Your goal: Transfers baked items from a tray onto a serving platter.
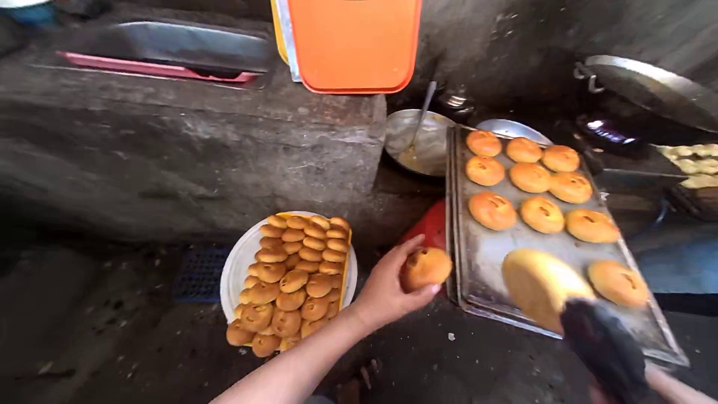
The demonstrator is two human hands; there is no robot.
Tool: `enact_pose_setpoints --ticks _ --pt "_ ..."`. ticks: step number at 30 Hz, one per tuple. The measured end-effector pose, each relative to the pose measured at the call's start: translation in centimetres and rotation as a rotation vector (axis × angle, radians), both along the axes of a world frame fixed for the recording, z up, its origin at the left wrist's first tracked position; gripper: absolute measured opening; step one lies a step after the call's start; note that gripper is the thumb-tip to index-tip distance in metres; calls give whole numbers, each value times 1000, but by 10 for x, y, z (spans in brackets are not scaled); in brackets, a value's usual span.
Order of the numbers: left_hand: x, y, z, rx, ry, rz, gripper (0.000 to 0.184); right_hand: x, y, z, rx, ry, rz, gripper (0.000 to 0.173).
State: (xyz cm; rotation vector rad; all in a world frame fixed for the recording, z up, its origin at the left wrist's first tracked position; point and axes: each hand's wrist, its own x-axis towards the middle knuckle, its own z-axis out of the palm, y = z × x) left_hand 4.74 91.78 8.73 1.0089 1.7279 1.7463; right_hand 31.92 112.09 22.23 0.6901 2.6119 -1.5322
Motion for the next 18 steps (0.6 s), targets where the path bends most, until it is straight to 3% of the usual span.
enact_pose_setpoints --ticks 4,8,13,18 --pt "-33 -101 -58 -352 -138 88 73 -61 -73 -29 -70 -147 262 90" --pt "-94 -167 -97 -718 -13 142 78 -138 -123 -104 24 -506 182 77" --pt "-155 -174 -124 -915 231 70 71 -241 -147 -178 199 -775 161 71" --pt "-156 -174 -165 -847 380 73 69 -249 -203 -258 11 -778 -20 72"
